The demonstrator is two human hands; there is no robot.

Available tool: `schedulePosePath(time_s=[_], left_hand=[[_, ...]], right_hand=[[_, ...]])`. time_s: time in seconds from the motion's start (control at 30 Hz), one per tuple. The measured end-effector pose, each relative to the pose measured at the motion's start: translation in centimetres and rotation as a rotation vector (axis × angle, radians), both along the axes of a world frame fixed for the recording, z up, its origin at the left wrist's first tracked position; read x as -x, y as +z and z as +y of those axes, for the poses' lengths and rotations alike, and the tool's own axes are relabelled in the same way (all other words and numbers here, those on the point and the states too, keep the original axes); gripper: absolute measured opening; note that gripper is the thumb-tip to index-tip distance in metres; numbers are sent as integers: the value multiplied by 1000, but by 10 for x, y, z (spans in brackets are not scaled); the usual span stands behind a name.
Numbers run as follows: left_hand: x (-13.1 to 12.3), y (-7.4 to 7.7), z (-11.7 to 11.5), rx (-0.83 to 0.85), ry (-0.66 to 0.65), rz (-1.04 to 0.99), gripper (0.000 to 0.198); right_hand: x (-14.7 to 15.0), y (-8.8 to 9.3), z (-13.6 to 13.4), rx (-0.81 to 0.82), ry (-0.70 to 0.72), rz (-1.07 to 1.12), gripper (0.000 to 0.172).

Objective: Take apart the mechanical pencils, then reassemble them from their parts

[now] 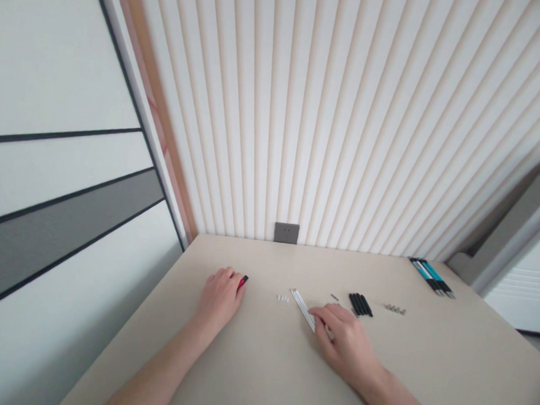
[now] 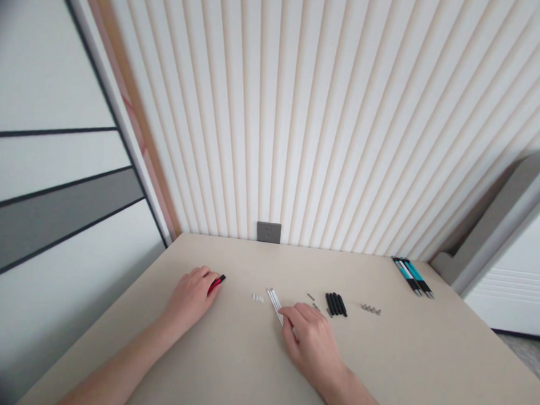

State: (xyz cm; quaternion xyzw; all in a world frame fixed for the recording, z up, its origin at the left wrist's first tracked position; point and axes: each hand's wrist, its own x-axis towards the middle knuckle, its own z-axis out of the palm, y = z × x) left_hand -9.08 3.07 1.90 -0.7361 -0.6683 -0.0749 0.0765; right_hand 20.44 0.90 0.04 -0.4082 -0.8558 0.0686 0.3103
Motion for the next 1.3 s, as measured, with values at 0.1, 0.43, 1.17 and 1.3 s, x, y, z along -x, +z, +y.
schedulePosePath(time_s=[0.1, 0.43, 1.17, 1.3], left_hand=[[-2, -1, -1, -6, -8, 3, 22], [-12, 0, -1, 18, -56, 2, 23], [-11, -8, 2, 11, -118, -91, 21], [-10, -9, 2, -19, -133, -112, 21]], right_hand=[[11, 1, 7, -51, -22, -1, 25], [44, -4, 19, -176, -18, -168, 36], [41, -11, 20, -144, -19, -106, 20], [41, -11, 19, -150, -20, -86, 15]])
